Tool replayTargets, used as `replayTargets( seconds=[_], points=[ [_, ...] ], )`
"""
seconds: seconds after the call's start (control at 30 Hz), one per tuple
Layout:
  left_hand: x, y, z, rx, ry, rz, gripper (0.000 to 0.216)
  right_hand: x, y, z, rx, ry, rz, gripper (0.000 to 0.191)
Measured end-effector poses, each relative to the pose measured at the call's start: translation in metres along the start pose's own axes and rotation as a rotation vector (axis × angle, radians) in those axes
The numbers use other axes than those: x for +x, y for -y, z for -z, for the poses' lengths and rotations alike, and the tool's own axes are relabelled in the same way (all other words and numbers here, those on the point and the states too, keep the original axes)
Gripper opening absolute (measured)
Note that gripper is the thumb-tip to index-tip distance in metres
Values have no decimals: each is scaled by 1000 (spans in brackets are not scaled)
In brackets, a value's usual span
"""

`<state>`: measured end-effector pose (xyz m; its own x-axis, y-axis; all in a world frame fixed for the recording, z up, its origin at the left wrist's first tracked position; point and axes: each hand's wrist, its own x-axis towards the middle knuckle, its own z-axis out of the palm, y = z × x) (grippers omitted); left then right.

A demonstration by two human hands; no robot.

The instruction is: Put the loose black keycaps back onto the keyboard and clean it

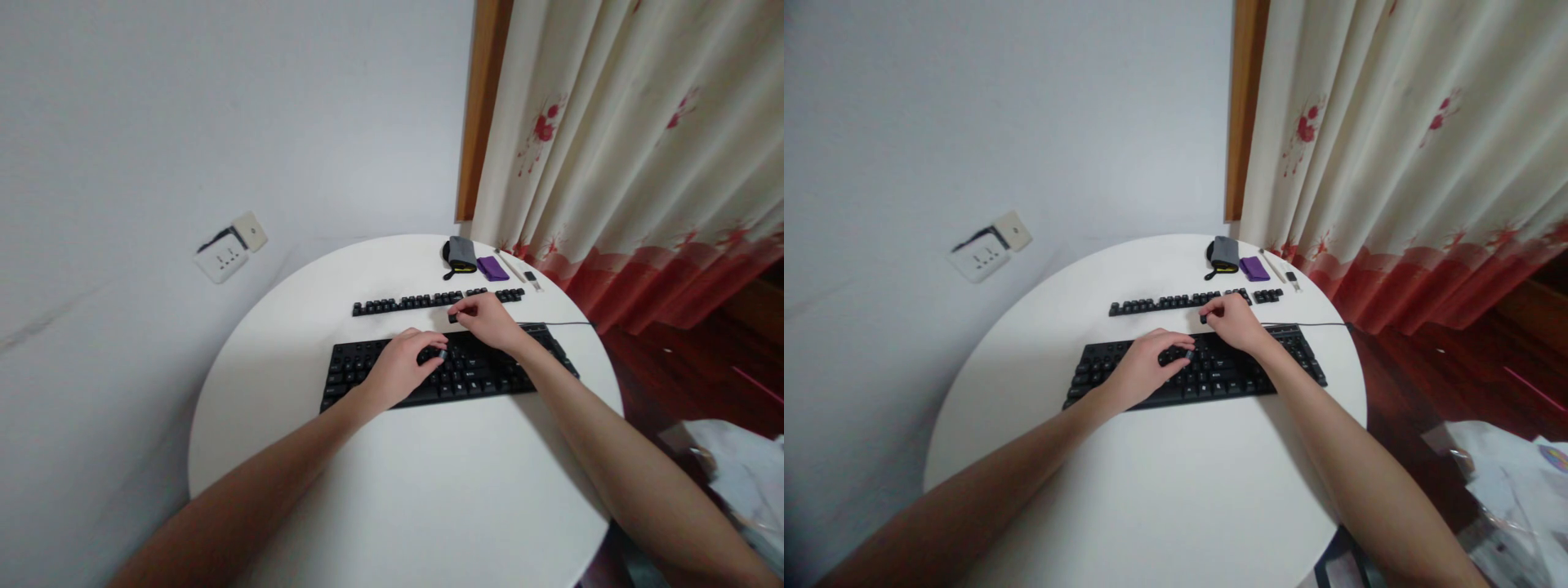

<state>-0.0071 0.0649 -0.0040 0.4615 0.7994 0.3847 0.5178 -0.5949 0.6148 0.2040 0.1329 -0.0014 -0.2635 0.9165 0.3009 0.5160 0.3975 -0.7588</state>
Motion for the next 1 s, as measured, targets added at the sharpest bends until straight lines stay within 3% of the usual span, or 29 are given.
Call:
replayTargets(
  seconds=[0.13, 0.33, 0.5, 0.77, 1.0],
  points=[
    [0, 1, -1, 8, 0, -4, 26, -1, 2, -2, 17, -21, 25, 20],
    [0, 2, -1, 39, 11, -3, 25, -4, 13, -1, 188, -4, 151, 35],
    [-1, 3, -1, 62, 23, -10, 25, -7, 20, 1, 196, -29, 262, 36],
    [1, 0, 2, 46, 19, -47, 15, -5, 17, 2, 132, -104, 237, 28],
    [22, -18, -7, 57, 48, -7, 18, 0, 10, 5, 174, -187, 217, 25]
  ],
)
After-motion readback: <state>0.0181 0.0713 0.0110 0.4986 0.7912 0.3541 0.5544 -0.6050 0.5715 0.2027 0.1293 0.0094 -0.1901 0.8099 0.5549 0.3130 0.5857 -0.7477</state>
